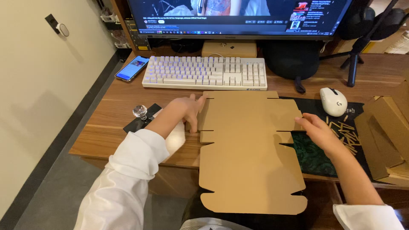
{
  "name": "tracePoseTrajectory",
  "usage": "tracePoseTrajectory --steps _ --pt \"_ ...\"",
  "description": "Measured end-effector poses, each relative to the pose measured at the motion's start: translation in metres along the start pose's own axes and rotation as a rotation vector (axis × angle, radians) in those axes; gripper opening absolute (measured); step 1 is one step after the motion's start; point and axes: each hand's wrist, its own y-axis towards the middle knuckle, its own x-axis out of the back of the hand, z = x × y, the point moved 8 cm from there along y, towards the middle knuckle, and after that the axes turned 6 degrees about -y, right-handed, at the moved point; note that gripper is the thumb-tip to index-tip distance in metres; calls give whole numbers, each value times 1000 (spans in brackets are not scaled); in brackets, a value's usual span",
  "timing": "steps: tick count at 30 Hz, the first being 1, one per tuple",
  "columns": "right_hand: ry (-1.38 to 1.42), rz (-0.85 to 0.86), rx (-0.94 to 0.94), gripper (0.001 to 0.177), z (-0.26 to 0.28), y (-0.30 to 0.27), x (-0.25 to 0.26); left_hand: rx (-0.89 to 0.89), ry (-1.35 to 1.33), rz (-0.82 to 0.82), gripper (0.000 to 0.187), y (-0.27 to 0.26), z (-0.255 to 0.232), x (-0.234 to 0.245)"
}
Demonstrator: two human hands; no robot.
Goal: The person assembles flat cardboard boxes by folding the side flaps and tucking the tabs into slots. They handle multiple pre-cut cardboard sheets, folding each one into a box shape on a wooden desk.
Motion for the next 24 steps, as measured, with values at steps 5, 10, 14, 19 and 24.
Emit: tracePoseTrajectory --steps 5,10,14,19,24 --pt "-221 -38 175 65 4 1 -4 -94 44 -78 142 14 2 1" --pt "-472 -65 231 82 6 20 -12 -163 5 -103 144 16 3 -5" --pt "-397 34 182 84 0 23 -6 -152 8 -138 152 5 10 -10" --pt "-603 71 205 95 81 -25 6 -247 -96 -297 144 -70 13 -21" --pt "-731 126 615 77 208 -76 -33 -528 -680 -845 97 -131 68 -36"
